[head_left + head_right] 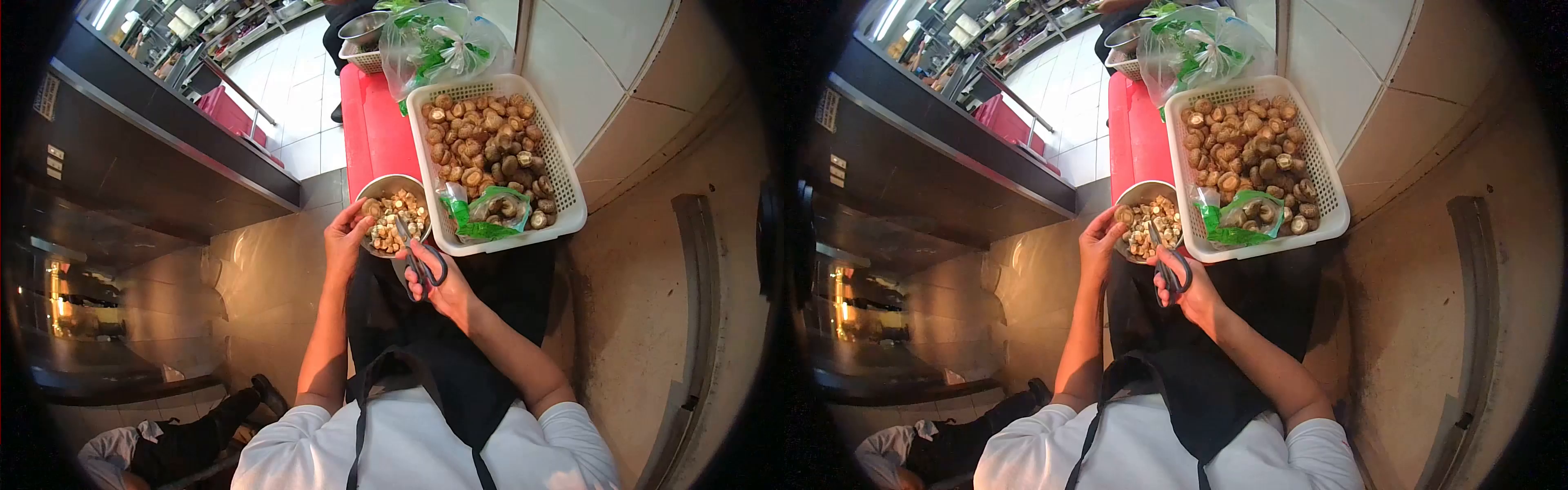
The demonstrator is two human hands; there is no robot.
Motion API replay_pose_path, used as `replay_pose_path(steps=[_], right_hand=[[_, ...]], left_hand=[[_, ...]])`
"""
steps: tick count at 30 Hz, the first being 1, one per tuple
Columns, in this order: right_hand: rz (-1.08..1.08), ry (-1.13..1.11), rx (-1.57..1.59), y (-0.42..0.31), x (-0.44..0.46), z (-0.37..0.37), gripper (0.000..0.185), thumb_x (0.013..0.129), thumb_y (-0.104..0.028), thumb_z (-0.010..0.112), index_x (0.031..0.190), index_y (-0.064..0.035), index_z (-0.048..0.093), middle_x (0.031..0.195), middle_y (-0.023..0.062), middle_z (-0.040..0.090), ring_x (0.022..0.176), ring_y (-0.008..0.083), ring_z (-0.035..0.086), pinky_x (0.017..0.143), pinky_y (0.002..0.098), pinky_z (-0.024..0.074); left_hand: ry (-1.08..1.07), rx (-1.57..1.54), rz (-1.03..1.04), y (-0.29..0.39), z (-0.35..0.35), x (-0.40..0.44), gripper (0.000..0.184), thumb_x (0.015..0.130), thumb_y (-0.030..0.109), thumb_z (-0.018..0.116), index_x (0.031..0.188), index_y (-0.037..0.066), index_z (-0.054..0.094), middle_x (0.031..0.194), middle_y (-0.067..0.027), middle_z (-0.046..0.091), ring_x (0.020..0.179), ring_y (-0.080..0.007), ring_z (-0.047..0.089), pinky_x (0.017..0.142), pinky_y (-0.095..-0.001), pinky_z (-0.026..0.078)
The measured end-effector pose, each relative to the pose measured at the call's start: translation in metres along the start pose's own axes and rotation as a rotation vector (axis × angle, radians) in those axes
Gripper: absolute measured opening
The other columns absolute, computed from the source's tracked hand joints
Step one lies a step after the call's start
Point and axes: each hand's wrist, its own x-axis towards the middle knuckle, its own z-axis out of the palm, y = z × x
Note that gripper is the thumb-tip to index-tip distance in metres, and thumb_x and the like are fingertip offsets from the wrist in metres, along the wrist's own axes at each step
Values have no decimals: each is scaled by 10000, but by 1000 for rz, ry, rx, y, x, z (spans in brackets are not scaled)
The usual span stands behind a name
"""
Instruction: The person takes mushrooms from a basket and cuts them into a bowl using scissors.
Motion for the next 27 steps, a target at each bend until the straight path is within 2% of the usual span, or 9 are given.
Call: replay_pose_path(steps=[4, 7, 10, 13, 14, 18, 23, 26, 27], right_hand=[[45, -74, -49, 1, -3, -1, 496, 1012, -521, 585, 1136, -41, 597, 672, -6, 559, 496, 95, 541, 464, 249, 437], [79, -135, -84, 5, -2, -2, 500, 1039, -508, 539, 1180, -34, 609, 707, 13, 552, 508, 120, 514, 511, 261, 420], [47, -176, -130, 11, 1, -7, 512, 1003, -534, 595, 1155, -45, 592, 686, 5, 564, 514, 106, 546, 488, 251, 416], [-8, -185, -192, 13, -4, -12, 511, 1008, -533, 586, 1142, -40, 595, 691, 7, 568, 535, 103, 549, 502, 248, 416], [-16, -179, -205, 13, -6, -14, 512, 1010, -535, 582, 1140, -40, 597, 692, 7, 571, 541, 101, 551, 505, 247, 416], [-65, -203, -230, 21, -4, -25, 415, 1036, -451, 563, 1120, -46, 595, 711, 15, 596, 560, 104, 560, 521, 257, 444], [-112, -204, -354, 39, 6, -35, 278, 1053, -313, 519, 997, -53, 599, 721, 22, 597, 595, 116, 574, 542, 266, 467], [-180, -268, -292, 38, 6, -38, 301, 1063, -292, 470, 947, -49, 604, 713, 31, 575, 611, 129, 572, 557, 271, 468], [-171, -183, -378, 35, -2, -36, 322, 1071, -273, 431, 935, -41, 608, 705, 37, 553, 618, 142, 564, 567, 275, 462]], left_hand=[[-55, 68, -53, 23, 22, 18, 406, 975, 125, 687, 1340, -37, 615, 1151, -116, 721, 1031, -151, 679, 889, -284, 547], [-134, 128, 3, 55, 75, 40, 357, 976, 112, 686, 1267, -86, 626, 1130, -137, 727, 941, -148, 693, 828, -266, 553], [32, 115, 260, 73, 132, 63, 353, 972, 133, 692, 1254, -71, 634, 1079, -149, 730, 902, -176, 697, 790, -270, 550], [-192, 337, 256, 85, 152, 66, 302, 983, 144, 681, 1237, -18, 670, 1070, -105, 742, 930, -161, 690, 820, -300, 544], [-324, 450, 293, 88, 159, 60, 228, 940, 101, 708, 1150, 13, 724, 1026, -141, 754, 892, -201, 715, 790, -328, 553], [-850, 750, 641, 72, 191, 37, 175, 856, 43, 665, 1006, 6, 746, 893, -209, 719, 832, -286, 720, 725, -392, 554], [-952, 1211, 783, 32, 209, 35, 101, 778, 75, 623, 771, 37, 716, 732, -189, 665, 741, -327, 697, 638, -448, 531], [-1059, 1419, 931, 9, 225, 39, 98, 750, 154, 681, 676, 94, 708, 712, -139, 681, 675, -296, 690, 595, -422, 531], [-956, 1478, 913, -17, 234, 37, 102, 728, 184, 705, 669, 100, 711, 706, -108, 685, 655, -260, 679, 583, -406, 522]])
